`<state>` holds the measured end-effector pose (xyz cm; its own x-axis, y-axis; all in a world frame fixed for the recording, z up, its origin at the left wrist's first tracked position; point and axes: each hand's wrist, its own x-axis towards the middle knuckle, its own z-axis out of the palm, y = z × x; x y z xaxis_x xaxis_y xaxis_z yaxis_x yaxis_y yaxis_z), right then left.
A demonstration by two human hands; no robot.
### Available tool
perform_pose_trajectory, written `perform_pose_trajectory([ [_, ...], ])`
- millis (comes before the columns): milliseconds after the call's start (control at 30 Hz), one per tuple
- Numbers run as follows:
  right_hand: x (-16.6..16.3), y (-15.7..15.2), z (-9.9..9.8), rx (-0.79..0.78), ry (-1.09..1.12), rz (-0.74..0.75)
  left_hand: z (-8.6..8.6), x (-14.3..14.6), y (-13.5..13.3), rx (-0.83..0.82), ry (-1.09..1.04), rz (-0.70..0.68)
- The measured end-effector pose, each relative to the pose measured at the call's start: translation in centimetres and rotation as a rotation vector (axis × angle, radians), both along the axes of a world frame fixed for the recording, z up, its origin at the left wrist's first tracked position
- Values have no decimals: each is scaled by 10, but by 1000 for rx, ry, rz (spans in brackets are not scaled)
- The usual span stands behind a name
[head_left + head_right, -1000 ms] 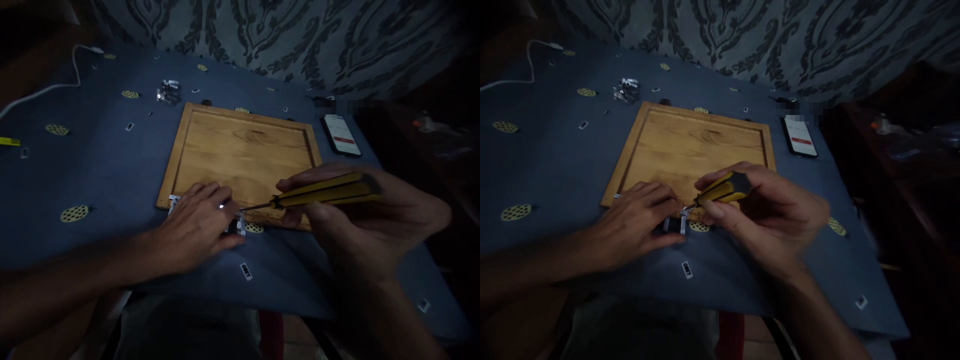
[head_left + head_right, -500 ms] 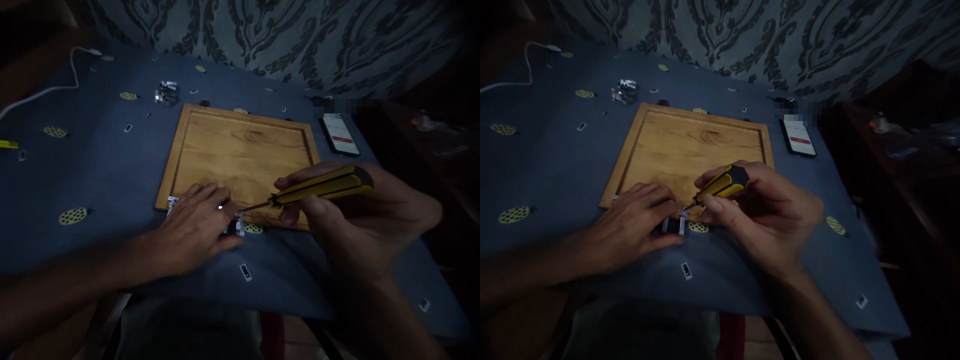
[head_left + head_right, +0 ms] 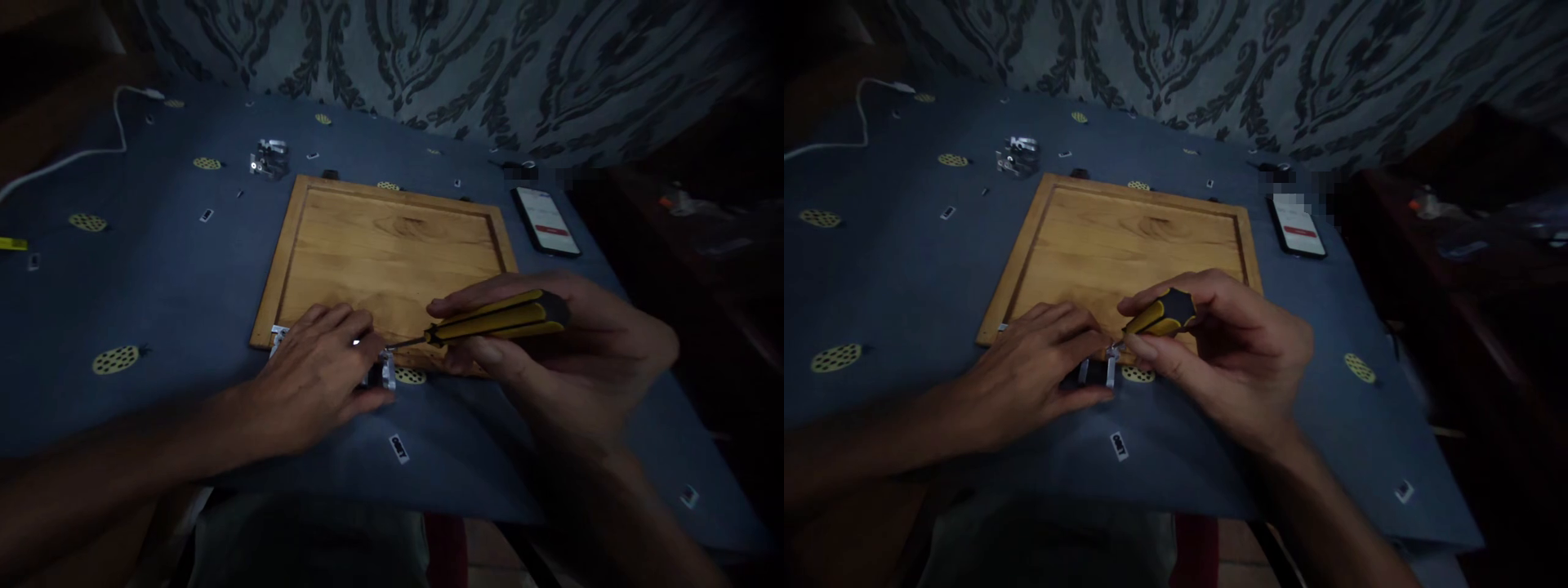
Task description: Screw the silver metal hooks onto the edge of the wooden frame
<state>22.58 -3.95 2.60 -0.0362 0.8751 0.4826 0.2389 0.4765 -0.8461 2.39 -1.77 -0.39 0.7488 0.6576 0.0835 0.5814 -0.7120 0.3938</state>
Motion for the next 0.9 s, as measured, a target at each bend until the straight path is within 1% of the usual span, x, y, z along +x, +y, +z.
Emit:
perform_pose_trajectory([
  [67, 1, -1, 1, -41, 17, 12, -1, 0, -1, 8, -13, 8],
  [200, 5, -1, 2, -108, 7, 96, -6, -1, -3, 36, -73, 22],
  [333, 9, 2, 1, -63, -21, 140, -9, 0, -4, 42, -88, 37],
  [467, 9, 3, -1, 13, -27, 135, -6, 1, -3, -34, -47, 37],
  [533, 9, 3, -2, 16, -12, 134, -4, 1, -3, -55, -33, 44],
  [700, 10, 3, -3, -32, -30, 135, -8, 1, -3, -15, -40, 46],
  [900, 9, 7, -3, 60, -56, 202, -9, 0, -3, -4, -81, 39],
])
